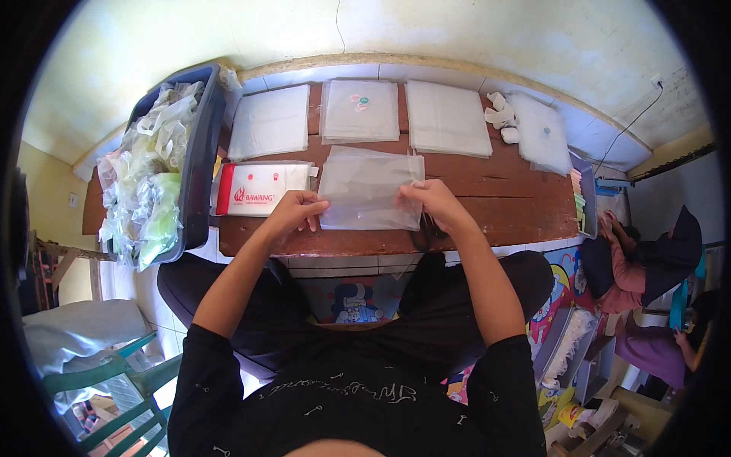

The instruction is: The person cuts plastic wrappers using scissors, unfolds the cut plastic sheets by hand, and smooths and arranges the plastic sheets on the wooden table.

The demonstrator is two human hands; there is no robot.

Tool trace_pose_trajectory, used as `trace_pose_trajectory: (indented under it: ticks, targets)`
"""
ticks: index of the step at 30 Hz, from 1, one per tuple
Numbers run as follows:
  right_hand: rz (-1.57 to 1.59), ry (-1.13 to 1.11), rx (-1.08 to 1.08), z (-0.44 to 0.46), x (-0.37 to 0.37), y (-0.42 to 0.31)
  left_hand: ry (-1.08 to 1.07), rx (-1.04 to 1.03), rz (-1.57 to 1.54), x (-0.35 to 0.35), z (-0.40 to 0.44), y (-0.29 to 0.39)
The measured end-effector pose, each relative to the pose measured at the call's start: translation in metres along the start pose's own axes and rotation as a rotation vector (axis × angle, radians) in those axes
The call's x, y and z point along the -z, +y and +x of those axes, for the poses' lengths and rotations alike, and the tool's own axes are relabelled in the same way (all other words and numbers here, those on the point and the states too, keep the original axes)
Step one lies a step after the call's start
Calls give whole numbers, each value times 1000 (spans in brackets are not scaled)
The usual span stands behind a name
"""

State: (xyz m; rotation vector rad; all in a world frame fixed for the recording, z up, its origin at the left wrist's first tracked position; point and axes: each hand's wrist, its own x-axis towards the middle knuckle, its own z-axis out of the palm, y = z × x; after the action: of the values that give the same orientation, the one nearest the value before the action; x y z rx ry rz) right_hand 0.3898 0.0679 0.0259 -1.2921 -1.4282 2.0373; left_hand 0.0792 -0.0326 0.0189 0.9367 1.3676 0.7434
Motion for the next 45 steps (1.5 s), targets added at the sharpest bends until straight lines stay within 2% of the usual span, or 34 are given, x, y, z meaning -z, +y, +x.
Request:
trace_pose_trajectory:
  ticks: [4, 7, 10, 15, 20, 25, 28, 30, 33, 36, 38, 42, 44, 45]
  targets:
    - [-50, -22, 18, -12, 6, -3, -92, 97, -61, 4, -6, -1]
    - [-27, -128, -82, -14, 8, -1, -124, 156, -147, 2, -7, -4]
    - [128, -124, -120, -23, 0, -4, -104, 165, -210, -1, -6, -9]
    - [-20, -150, -129, -29, 1, -2, -46, 100, -252, -4, -3, -17]
    - [-124, -171, -182, -29, 8, 1, -33, 66, -139, -1, -1, -26]
    - [-339, -194, -189, -40, 2, -4, -51, 126, -124, -3, -10, -15]
    - [-213, -172, -229, -50, -4, -1, -70, 172, -89, -5, -14, -10]
    - [-136, 69, -140, -60, -15, 1, -92, 177, -75, -7, -14, -10]
    - [-109, 144, -21, -69, -21, 15, -98, 200, -77, -10, -14, -11]
    - [-20, 106, -139, -89, -30, 24, -95, 291, -90, -10, -14, -15]
    - [-35, 81, -144, -96, -34, 35, -165, 302, 30, -8, -18, -14]
    - [-37, 62, -190, -108, -38, 55, -155, 291, 140, -8, -21, -18]
    - [36, 116, -234, -113, -40, 64, -152, 288, 381, -10, -24, -13]
    - [36, 117, -232, -115, -42, 64, -151, 287, 381, -11, -26, -8]
